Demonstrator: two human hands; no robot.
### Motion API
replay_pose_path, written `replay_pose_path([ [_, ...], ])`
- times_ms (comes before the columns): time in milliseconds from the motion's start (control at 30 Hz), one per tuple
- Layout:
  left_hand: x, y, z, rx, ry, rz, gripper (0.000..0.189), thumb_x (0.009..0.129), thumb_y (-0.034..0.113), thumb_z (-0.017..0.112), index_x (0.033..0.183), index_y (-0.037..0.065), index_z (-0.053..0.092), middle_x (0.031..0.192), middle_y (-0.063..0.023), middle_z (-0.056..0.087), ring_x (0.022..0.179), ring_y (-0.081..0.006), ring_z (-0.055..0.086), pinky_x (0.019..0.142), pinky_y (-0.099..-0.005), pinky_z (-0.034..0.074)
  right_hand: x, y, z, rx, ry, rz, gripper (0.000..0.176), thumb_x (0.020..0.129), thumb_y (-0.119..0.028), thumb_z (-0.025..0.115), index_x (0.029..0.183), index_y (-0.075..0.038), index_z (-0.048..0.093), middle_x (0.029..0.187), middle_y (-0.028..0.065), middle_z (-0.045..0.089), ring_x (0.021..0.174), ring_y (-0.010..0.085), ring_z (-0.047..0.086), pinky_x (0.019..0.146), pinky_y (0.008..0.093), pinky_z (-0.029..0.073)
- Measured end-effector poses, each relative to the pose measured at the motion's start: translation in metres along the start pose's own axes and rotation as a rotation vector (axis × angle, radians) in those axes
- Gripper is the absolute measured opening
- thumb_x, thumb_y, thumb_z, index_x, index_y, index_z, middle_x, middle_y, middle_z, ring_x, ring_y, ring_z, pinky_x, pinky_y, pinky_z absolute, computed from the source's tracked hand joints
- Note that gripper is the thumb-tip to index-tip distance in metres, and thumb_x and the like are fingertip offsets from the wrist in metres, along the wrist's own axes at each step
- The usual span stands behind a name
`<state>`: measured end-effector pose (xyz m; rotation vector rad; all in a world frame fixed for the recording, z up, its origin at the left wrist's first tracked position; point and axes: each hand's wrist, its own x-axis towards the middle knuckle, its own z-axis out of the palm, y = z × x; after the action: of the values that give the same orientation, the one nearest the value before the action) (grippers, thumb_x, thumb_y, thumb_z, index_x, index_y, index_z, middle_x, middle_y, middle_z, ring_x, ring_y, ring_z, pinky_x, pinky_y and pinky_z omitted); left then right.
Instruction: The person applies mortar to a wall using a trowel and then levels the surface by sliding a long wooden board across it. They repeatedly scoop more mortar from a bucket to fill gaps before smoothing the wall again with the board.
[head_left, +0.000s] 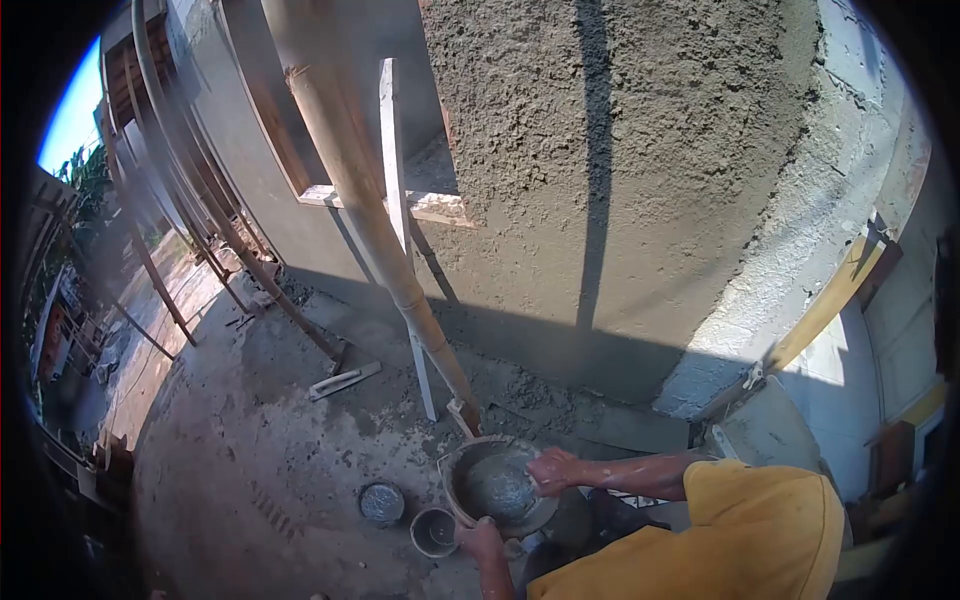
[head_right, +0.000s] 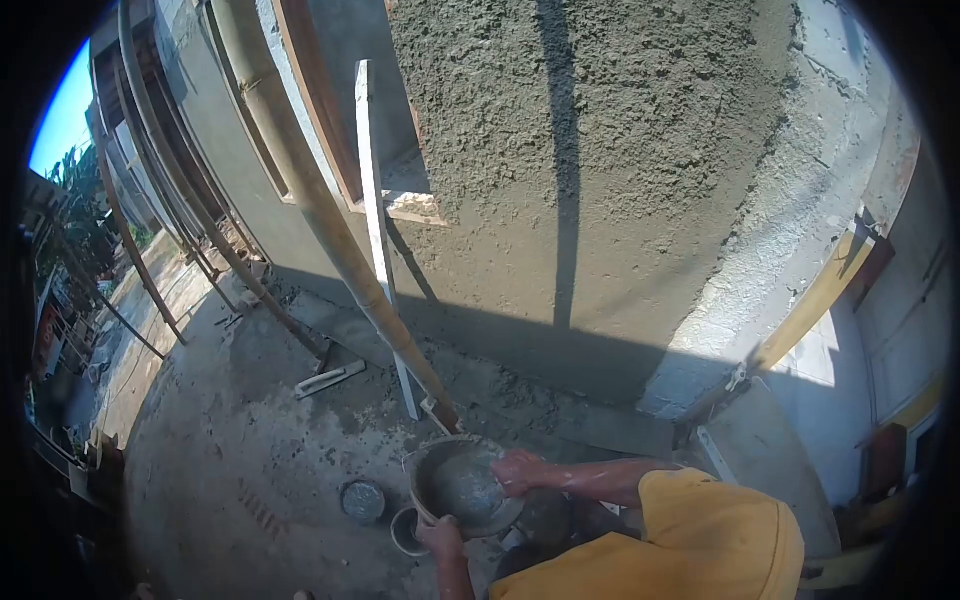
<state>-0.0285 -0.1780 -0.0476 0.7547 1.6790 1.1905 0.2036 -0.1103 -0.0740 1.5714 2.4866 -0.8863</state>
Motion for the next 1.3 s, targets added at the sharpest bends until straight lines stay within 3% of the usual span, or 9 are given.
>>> replay_pose_path([
  [300,0.008,0.005,-0.01,-0.16,0.024,-0.171,0.076,0.079,-0.018,0.055,0.154,-0.006,0.052,0.141,-0.0157,0.065,0.119,-0.0259,0.068,0.102,-0.0348,0.053,-0.055,-0.046,-0.171,0.215,0.274,-0.077,0.06,0.087,-0.038,0.074,0.126,0.008,0.07,0.1,0.0315,0.075,0.105,0.0499,0.072,0.095,0.056,0.056],
  [600,0.013,-0.081,-0.072,-0.216,0.304,-0.259,0.067,0.079,-0.009,0.059,0.146,-0.003,0.057,0.129,-0.0141,0.067,0.105,-0.0258,0.069,0.089,-0.0375,0.056,-0.093,-0.043,-0.441,0.579,0.125,-0.208,0.026,0.092,-0.023,0.084,0.095,0.002,0.078,0.073,0.0106,0.072,0.054,0.0093,0.063,0.047,0.0279,0.046],
  [667,-0.004,-0.09,-0.097,-0.313,0.408,-0.314,0.061,0.08,-0.008,0.058,0.141,-0.003,0.058,0.121,-0.0135,0.068,0.098,-0.0245,0.068,0.079,-0.0375,0.057,-0.054,0.031,-0.461,1.144,0.165,-0.479,0.023,0.097,-0.017,0.074,0.095,0.006,0.072,0.077,0.0128,0.072,0.059,0.0162,0.068,0.044,0.0279,0.046],
  [733,-0.01,-0.131,-0.139,-0.117,0.504,-0.406,0.043,0.081,-0.006,0.058,0.123,0.0,0.059,0.103,-0.0093,0.065,0.083,-0.0204,0.065,0.064,-0.0358,0.053,0.007,0.123,-0.44,1.641,0.635,-0.515,0.027,0.101,-0.025,0.07,0.112,0.0,0.07,0.088,0.0097,0.072,0.067,0.0154,0.066,0.051,0.0309,0.049],
  [800,-0.043,-0.089,-0.144,-0.308,0.606,-0.49,0.026,0.09,-0.005,0.055,0.114,0.005,0.059,0.087,-0.0029,0.06,0.062,-0.0129,0.058,0.049,-0.0314,0.046,0.035,0.191,-0.356,1.961,0.703,-0.486,0.027,0.103,-0.032,0.069,0.104,-0.005,0.069,0.084,0.0062,0.069,0.068,0.014,0.065,0.052,0.0301,0.05],
  [933,-0.077,-0.1,-0.192,-0.367,0.782,-0.51,0.041,0.088,-0.008,0.052,0.126,0.004,0.062,0.096,-0.0041,0.065,0.069,-0.015,0.062,0.054,-0.0328,0.051,-0.005,0.183,-0.124,1.463,0.605,0.622,0.024,0.094,-0.028,0.081,0.095,-0.008,0.068,0.07,0.0062,0.065,0.051,0.0164,0.061,0.047,0.0318,0.051],
  [1067,-0.089,-0.11,-0.239,-0.378,0.927,-0.493,0.045,0.083,-0.008,0.053,0.124,0.009,0.061,0.093,-0.0048,0.062,0.067,-0.0188,0.062,0.054,-0.0328,0.052,-0.108,0.222,0.101,0.964,0.269,1.246,0.029,0.093,-0.029,0.073,0.092,-0.001,0.073,0.082,0.0176,0.074,0.07,0.0328,0.073,0.062,0.0448,0.059],
  [1167,-0.095,-0.115,-0.268,-0.402,0.971,-0.519,0.055,0.084,-0.009,0.051,0.136,0.004,0.059,0.11,-0.0109,0.066,0.078,-0.0226,0.07,0.061,-0.0367,0.062,-0.22,0.261,0.248,0.003,-0.543,0.8,0.056,0.094,-0.037,0.064,0.137,-0.002,0.07,0.15,0.0231,0.063,0.134,0.0427,0.063,0.109,0.0513,0.051],
  [1300,-0.076,-0.108,-0.299,-0.279,0.982,-0.672,0.054,0.084,-0.008,0.053,0.136,0.004,0.058,0.108,-0.0124,0.067,0.077,-0.0242,0.071,0.056,-0.0391,0.063,-0.257,0.149,0.23,0.435,-0.329,1.212,0.06,0.089,-0.04,0.073,0.129,0.004,0.071,0.128,0.0265,0.074,0.115,0.0344,0.073,0.095,0.0439,0.057],
])
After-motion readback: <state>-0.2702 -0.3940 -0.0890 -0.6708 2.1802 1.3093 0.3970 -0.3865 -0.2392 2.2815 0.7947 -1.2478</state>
